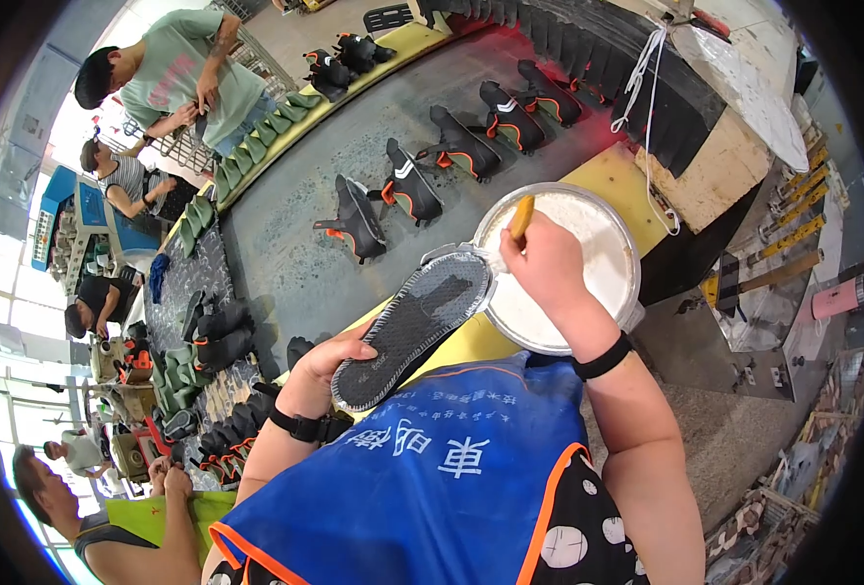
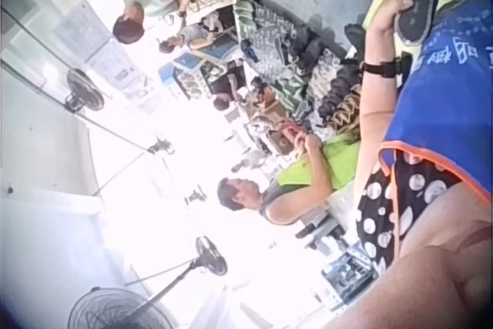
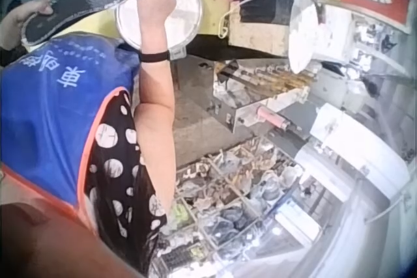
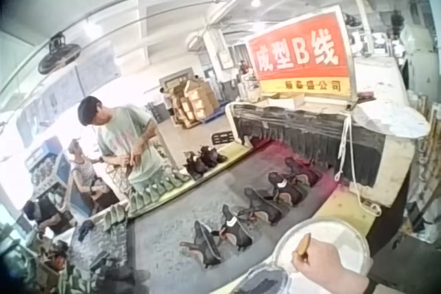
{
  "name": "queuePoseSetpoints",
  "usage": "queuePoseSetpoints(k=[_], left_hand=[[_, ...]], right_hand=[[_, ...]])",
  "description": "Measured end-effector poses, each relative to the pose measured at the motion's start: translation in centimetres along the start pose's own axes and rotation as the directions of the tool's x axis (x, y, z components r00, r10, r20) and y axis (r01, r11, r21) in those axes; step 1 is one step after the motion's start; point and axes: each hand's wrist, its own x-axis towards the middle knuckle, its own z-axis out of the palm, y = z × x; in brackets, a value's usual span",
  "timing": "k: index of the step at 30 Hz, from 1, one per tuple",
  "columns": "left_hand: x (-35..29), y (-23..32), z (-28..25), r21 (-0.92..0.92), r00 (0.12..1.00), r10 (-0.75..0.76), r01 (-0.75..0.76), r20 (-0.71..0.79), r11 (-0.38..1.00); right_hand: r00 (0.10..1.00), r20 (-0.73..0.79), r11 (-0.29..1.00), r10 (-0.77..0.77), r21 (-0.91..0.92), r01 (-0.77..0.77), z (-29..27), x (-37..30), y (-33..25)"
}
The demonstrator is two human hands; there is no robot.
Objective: Applying industrial adhesive to shoe soles with a brush and placing them on a production line conveyor.
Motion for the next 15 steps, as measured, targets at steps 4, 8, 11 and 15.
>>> queuePoseSetpoints(k=[4, 8, 11, 15], left_hand=[[-0.3, 0.1, -0.1, 0.033, 1.000, 0.005, -0.005, -0.001, 0.999], [-0.2, 0.0, -0.3, -0.048, 0.999, -0.025, 0.026, 0.035, 0.999], [-0.3, 0.3, 0.0, 0.159, 0.998, -0.063, 0.066, -0.020, 0.985], [-0.6, 0.0, -0.3, 0.144, 1.000, -0.003, 0.000, 0.022, 0.990]], right_hand=[[0.978, -0.099, 0.950, -0.181, 0.241, 0.200, -0.3, -0.5, -0.2], [0.914, -0.043, 0.762, -0.403, 0.537, 0.361, 0.3, -0.5, -1.4], [0.778, 0.006, 0.687, -0.629, 0.472, 0.552, 1.4, 0.8, -2.4], [0.926, 0.023, 0.812, -0.377, 0.489, 0.319, 2.1, 1.7, -0.7]])
